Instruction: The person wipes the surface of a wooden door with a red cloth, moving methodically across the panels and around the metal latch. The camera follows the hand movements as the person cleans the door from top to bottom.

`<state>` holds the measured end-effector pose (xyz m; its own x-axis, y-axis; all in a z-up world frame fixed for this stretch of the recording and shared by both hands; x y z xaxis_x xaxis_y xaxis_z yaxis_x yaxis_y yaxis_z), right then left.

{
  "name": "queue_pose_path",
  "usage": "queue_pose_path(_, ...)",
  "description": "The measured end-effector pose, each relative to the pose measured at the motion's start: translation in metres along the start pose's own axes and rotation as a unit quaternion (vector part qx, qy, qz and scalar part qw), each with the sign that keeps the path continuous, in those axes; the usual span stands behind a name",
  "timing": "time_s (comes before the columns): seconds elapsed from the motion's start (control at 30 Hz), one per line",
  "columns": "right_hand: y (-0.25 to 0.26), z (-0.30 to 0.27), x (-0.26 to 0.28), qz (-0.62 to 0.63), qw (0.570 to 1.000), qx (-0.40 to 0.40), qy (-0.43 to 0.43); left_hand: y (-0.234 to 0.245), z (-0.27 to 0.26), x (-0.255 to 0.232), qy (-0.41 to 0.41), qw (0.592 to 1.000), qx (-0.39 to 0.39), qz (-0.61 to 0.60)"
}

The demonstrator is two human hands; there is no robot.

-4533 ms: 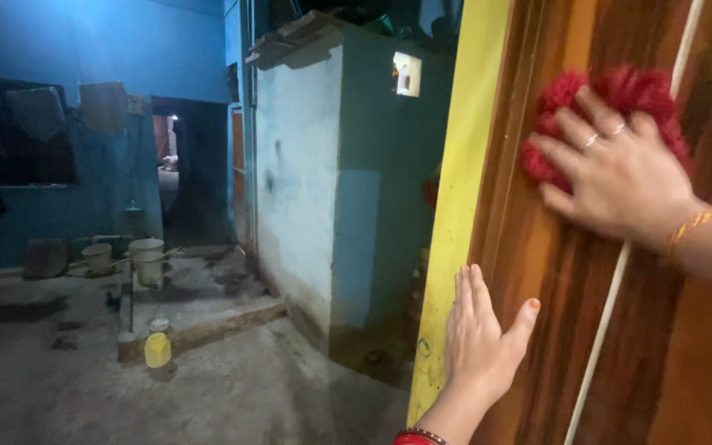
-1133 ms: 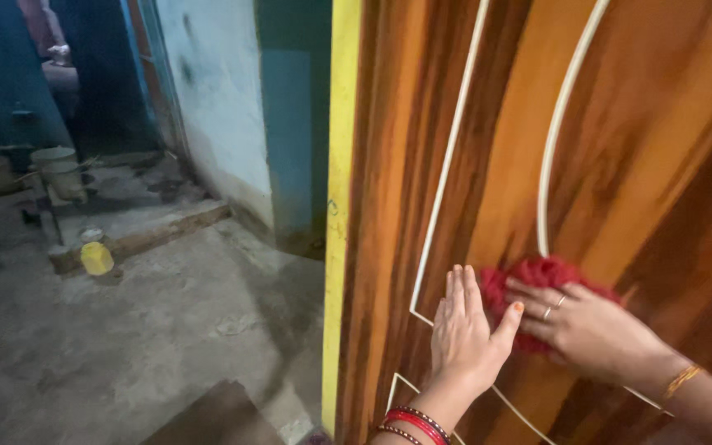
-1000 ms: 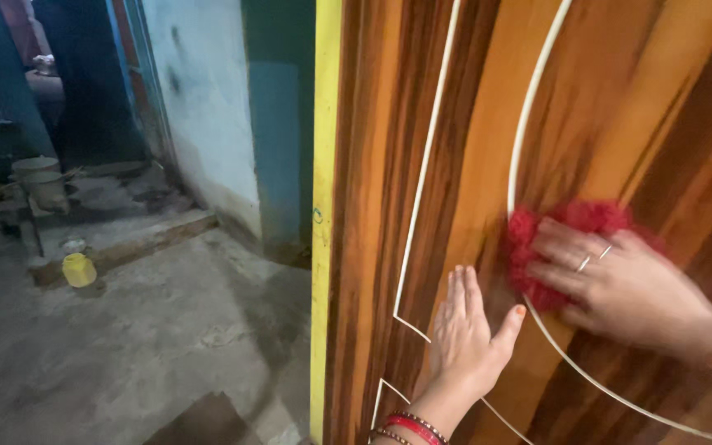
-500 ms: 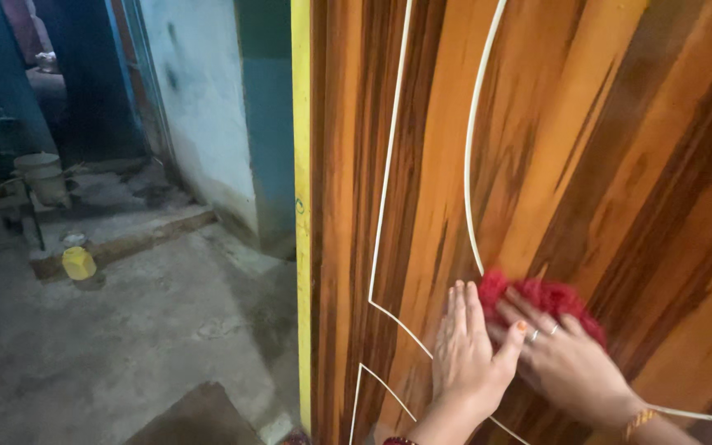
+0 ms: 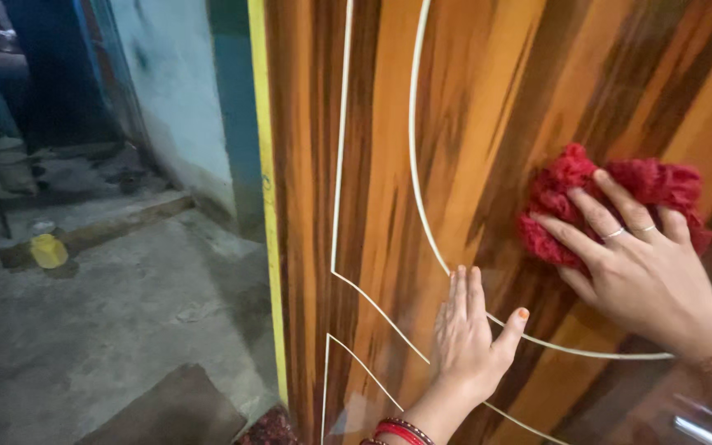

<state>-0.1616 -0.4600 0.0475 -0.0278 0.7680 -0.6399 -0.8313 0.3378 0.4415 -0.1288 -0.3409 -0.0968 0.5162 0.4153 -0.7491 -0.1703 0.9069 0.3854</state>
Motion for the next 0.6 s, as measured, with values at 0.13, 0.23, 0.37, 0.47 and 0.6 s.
queue_pose_path(0.13,-0.024,-0.044,0.033,0.051,0.998,0.025,-0.014,-0.010,-0.010,-0.004,-0.002,1.000,0.009,-0.011)
queue_pose_path(0.23,-0.092,-0.104,0.076,0.009,0.950,0.293,0.109,-0.014,-0.014,0.001,-0.006,1.000,-0.001,-0.001)
queue_pose_path(0.37,-0.087,-0.146,0.085,0.106,0.969,0.146,0.168,-0.023,-0.019,0.008,-0.005,0.999,0.022,0.025)
queue_pose_path(0.47,-0.080,-0.147,0.062,0.062,0.977,0.136,0.154,-0.032,-0.021,0.005,-0.015,0.999,0.034,0.040)
queue_pose_path(0.6,-0.046,-0.122,-0.010,0.009,0.983,0.175,0.053,-0.046,-0.018,-0.013,-0.038,0.997,0.011,0.059)
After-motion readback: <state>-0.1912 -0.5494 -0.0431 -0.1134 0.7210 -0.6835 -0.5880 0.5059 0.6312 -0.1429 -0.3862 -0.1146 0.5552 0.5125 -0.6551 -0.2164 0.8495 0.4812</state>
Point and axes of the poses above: each hand's wrist, its own z-axis towards the middle knuckle, its own y-axis out of the back of the hand, x = y × z, the point moved 9 cm from there along z, towards the middle knuckle
